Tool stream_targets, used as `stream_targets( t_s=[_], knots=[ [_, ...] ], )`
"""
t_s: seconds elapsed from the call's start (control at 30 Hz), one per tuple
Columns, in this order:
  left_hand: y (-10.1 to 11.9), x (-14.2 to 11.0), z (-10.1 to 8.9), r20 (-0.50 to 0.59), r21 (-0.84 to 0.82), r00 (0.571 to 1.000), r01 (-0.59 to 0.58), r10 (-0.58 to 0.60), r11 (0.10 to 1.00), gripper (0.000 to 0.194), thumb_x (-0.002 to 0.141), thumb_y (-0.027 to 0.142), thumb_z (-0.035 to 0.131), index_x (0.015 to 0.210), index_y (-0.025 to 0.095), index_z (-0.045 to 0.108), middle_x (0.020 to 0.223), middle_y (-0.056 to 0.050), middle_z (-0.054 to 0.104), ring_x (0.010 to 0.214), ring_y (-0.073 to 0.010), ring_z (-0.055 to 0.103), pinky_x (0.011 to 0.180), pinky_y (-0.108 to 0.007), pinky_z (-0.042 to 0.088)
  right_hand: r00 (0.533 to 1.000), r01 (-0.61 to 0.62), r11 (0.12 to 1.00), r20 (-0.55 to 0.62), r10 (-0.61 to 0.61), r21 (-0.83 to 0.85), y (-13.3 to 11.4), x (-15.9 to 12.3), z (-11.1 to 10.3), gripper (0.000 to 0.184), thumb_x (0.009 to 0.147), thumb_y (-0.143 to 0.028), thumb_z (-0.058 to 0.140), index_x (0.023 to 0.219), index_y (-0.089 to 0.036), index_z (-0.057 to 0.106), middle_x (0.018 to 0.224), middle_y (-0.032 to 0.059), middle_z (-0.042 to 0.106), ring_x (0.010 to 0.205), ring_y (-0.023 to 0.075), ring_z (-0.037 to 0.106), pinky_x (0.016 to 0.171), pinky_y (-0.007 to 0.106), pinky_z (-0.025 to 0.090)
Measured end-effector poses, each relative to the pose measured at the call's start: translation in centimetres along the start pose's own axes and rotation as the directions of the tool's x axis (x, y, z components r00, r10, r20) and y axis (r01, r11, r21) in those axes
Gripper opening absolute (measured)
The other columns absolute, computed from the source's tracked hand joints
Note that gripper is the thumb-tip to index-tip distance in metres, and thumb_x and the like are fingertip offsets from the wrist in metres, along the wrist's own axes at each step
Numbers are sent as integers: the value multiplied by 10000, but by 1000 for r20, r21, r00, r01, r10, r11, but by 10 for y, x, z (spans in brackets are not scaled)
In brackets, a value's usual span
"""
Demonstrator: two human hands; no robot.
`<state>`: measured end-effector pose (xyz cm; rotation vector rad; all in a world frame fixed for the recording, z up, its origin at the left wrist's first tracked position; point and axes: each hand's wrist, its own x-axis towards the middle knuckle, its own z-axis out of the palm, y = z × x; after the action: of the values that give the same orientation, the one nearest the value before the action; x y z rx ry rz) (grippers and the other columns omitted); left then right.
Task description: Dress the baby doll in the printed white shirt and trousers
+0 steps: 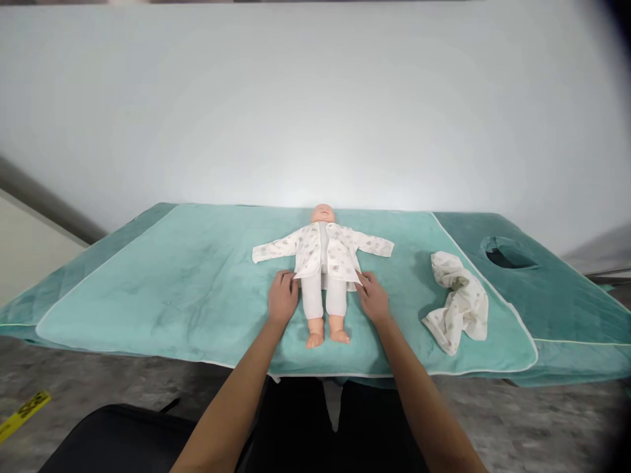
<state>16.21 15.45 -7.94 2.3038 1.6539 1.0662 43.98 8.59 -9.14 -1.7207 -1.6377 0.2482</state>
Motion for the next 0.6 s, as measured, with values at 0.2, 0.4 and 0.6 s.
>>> stream_targets(
  t_s=[0.2, 0.4, 0.6],
  knots=[
    [0, -1, -2, -42, -72, 999, -8, 5, 997, 128, 949, 236, 456, 962, 221, 582, 1117, -110, 610, 1080, -248, 596, 972, -395, 497, 986, 119, 993, -119, -116, 17, 6, -6, 1, 457, 1001, -311, 392, 1420, -290, 572, 1473, 89, 487, 1269, 269, 536, 1065, 453, 461],
    [4, 0, -5, -132, -135, 990, -68, 51, 988, 223, 832, 87, 459, 999, 193, 562, 1105, -106, 592, 1080, -241, 583, 944, -395, 512, 951, 265, 964, -173, -257, 26, 1, -5, -4, 458, 988, -175, 384, 1377, -270, 604, 1504, 86, 480, 1348, 280, 463, 1071, 491, 458],
    [5, 4, -12, -279, -141, 958, -114, 71, 983, 225, 909, 146, 435, 1071, 172, 590, 1083, -121, 616, 1099, -242, 587, 987, -429, 503, 938, 303, 952, -189, -290, 43, -11, -1, -8, 391, 950, -111, 418, 1143, -243, 732, 1355, 96, 616, 1218, 268, 552, 1010, 477, 499]
  ],
)
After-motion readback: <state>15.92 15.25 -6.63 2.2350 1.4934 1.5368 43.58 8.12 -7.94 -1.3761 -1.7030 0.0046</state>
